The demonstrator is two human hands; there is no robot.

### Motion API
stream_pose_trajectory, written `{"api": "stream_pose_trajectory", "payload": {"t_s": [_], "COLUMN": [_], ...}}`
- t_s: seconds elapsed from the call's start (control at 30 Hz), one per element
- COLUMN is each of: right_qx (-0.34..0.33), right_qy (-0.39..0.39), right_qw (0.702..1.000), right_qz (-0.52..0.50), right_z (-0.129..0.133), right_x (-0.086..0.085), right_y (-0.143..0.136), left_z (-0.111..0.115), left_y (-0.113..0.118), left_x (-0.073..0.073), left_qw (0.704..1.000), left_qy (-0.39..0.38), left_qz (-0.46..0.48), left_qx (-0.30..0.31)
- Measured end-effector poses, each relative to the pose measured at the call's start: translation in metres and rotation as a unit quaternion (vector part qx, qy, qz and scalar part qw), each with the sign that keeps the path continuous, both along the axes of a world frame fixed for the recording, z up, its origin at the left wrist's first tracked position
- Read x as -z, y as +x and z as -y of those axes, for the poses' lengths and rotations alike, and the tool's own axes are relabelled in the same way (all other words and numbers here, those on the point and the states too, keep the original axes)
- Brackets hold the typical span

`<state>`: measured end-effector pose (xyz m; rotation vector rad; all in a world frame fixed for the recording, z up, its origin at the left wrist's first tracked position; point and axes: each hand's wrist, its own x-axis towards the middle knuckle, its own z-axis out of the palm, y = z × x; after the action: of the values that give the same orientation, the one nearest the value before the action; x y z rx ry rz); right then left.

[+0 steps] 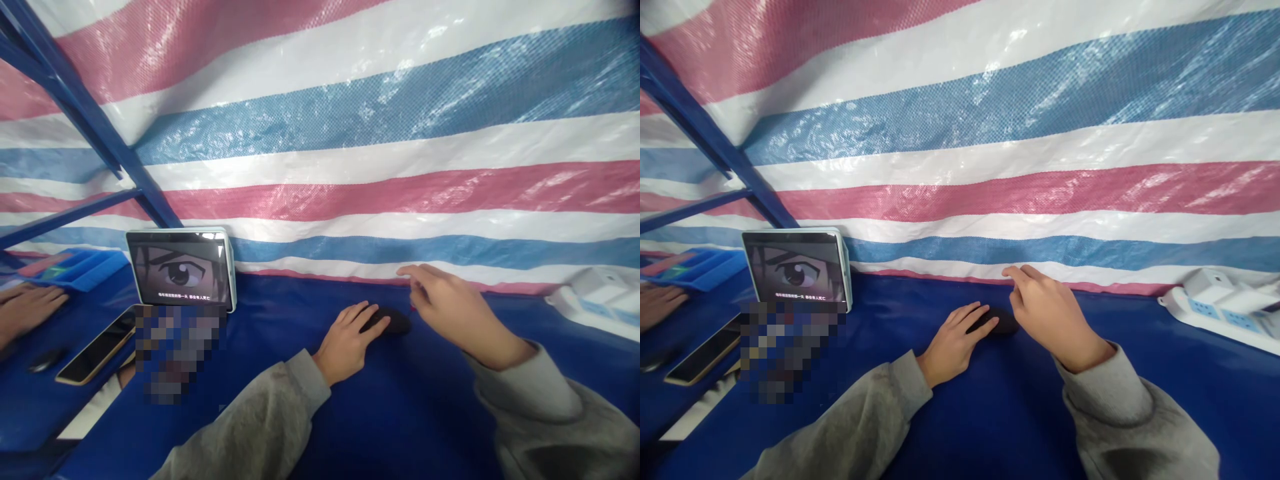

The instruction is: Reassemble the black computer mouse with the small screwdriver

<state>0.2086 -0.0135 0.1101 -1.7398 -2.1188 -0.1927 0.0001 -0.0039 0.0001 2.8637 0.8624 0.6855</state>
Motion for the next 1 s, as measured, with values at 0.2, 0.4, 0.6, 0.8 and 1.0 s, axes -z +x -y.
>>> {"api": "stream_pose_trajectory", "payload": {"t_s": [0.2,0.4,0.6,0.8,1.0], "right_qx": [0.001,0.005,-0.003,-0.008,0.002], "right_qy": [0.001,-0.012,-0.004,-0.016,-0.012], "right_qw": [1.000,1.000,1.000,1.000,1.000], "right_qz": [0.000,0.006,0.008,-0.012,-0.002], "right_z": [-0.0010,-0.0005,-0.0006,-0.0002,-0.0002], "right_x": [0.0022,0.0026,0.0032,0.0008,0.0029], "right_y": [0.0010,-0.0010,-0.0015,-0.0030,-0.0018], "left_z": [-0.0001,-0.0006,-0.0004,-0.0003,-0.0007], "left_y": [0.0001,0.0000,0.0003,0.0001,-0.0001], "left_x": [-0.0009,0.0022,0.0016,0.0024,0.0023], "left_qw": [1.000,1.000,1.000,1.000,1.000], "left_qy": [-0.005,-0.008,-0.009,-0.010,-0.005], "left_qz": [0.002,0.002,0.000,0.009,0.007], "left_qx": [0.002,0.003,0.000,-0.001,0.004]}}
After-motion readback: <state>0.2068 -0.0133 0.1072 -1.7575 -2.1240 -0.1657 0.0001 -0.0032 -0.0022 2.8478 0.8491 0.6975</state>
